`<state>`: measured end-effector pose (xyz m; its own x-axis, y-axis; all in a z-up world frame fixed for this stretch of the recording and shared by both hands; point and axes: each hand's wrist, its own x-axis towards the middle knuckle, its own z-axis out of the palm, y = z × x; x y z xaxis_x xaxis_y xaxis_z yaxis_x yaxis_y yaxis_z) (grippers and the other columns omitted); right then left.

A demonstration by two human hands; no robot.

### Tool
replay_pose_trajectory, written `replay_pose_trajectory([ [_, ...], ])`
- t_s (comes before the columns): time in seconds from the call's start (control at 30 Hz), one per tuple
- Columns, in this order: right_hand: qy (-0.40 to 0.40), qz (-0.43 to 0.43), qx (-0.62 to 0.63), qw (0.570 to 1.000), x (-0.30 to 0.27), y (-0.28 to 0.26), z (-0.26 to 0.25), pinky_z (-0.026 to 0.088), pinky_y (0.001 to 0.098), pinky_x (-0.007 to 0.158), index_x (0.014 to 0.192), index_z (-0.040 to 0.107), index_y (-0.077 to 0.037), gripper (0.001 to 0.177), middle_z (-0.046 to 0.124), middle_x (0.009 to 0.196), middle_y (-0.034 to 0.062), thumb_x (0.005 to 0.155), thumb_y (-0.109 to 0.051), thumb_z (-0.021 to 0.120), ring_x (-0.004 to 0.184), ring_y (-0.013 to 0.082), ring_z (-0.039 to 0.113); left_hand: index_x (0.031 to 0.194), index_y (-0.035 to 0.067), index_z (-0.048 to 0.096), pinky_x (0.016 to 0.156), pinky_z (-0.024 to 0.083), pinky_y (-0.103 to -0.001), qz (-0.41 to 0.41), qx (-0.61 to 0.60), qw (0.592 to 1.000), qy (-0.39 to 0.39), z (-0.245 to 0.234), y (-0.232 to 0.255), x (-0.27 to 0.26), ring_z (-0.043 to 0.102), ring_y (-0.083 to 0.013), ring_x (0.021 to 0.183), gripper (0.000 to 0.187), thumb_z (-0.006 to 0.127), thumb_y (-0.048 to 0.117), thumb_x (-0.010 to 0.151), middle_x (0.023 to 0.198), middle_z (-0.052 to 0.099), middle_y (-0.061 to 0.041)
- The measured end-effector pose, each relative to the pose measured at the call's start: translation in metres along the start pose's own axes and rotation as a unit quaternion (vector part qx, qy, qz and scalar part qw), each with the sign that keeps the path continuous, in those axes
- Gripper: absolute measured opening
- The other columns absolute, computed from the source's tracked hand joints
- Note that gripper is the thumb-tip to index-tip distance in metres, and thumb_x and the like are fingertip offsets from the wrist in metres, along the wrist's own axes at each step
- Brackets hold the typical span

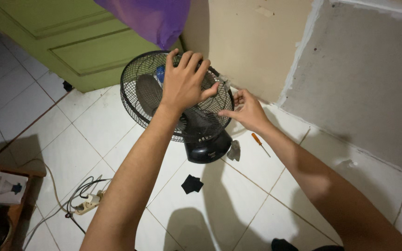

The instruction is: The person unplugs a black table fan, then uses a screwdriver to loosen a screw on the front grille. They remove the front grille and place it on the floor, then remove the fan blade and the central hub cap.

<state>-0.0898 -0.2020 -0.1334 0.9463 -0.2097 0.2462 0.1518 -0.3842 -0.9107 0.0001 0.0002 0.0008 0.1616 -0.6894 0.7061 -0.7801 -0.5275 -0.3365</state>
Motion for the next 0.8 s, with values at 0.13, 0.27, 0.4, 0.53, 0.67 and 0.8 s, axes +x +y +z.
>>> replay_pose_trajectory([
  [0.13, 0.013, -0.007, -0.003, 1.0, -0.008, 0.004, 0.004, 0.053, 0.0262, 0.074, 0.108, 0.051, -0.006, 0.073, 0.061, 0.103, 0.0042, 0.061, -0.031, 0.101, 0.091, 0.011, 0.059, 0.115, 0.009, 0.069, 0.11, 0.037, -0.062, -0.007, -0.003, 1.0, 0.0, 0.0, 0.001, 0.0, 0.058, -0.0278, 0.119, 0.056, 0.07, 0.059, 0.091, 0.118, 0.063, -0.009],
  [0.27, 0.022, -0.009, 0.055, 0.998, -0.01, 0.004, 0.008, 0.052, 0.0257, 0.073, 0.107, 0.052, -0.006, 0.068, 0.061, 0.103, 0.0039, 0.065, -0.03, 0.099, 0.088, 0.0109, 0.058, 0.114, 0.008, 0.069, 0.109, 0.037, -0.062, -0.009, 0.006, 1.0, -0.01, 0.0, 0.002, 0.0, 0.058, -0.0279, 0.117, 0.056, 0.069, 0.06, 0.092, 0.116, 0.063, -0.01],
  [0.4, 0.041, -0.019, 0.032, 0.998, -0.01, -0.001, 0.007, 0.051, 0.0251, 0.073, 0.101, 0.054, -0.006, 0.06, 0.065, 0.096, 0.0023, 0.065, -0.021, 0.099, 0.086, 0.0103, 0.06, 0.114, 0.008, 0.069, 0.11, 0.036, -0.063, -0.018, 0.001, 1.0, -0.012, 0.003, 0.001, 0.0, 0.057, -0.0286, 0.117, 0.056, 0.071, 0.058, 0.091, 0.115, 0.062, -0.011],
  [0.53, 0.028, 0.011, 0.096, 0.995, -0.016, -0.001, 0.021, 0.056, 0.0231, 0.07, 0.094, 0.056, -0.006, 0.041, 0.067, 0.085, 0.0006, 0.077, -0.014, 0.092, 0.076, 0.0087, 0.064, 0.119, 0.008, 0.067, 0.111, 0.031, -0.063, -0.01, 0.05, 0.999, -0.009, 0.01, 0.005, -0.005, 0.055, -0.0309, 0.121, 0.059, 0.076, 0.055, 0.084, 0.119, 0.061, -0.011],
  [0.67, 0.042, -0.003, 0.153, 0.987, -0.019, 0.003, 0.038, 0.055, 0.0238, 0.071, 0.096, 0.055, -0.003, 0.031, 0.064, 0.086, 0.0017, 0.087, -0.007, 0.084, 0.078, 0.0079, 0.062, 0.124, 0.01, 0.064, 0.118, 0.027, -0.061, -0.007, 0.019, 1.0, 0.005, 0.016, -0.002, -0.011, 0.053, -0.0301, 0.126, 0.049, 0.078, 0.045, 0.092, 0.126, 0.059, -0.01],
  [0.8, 0.073, -0.029, 0.181, 0.98, -0.023, -0.003, 0.046, 0.056, 0.0219, 0.078, 0.106, 0.056, -0.001, 0.031, 0.066, 0.092, 0.0002, 0.089, -0.008, 0.081, 0.086, 0.0057, 0.064, 0.125, 0.009, 0.063, 0.117, 0.027, -0.06, 0.004, 0.005, 1.0, 0.017, 0.016, -0.009, -0.016, 0.053, -0.0299, 0.127, 0.048, 0.076, 0.04, 0.09, 0.127, 0.059, -0.011],
])
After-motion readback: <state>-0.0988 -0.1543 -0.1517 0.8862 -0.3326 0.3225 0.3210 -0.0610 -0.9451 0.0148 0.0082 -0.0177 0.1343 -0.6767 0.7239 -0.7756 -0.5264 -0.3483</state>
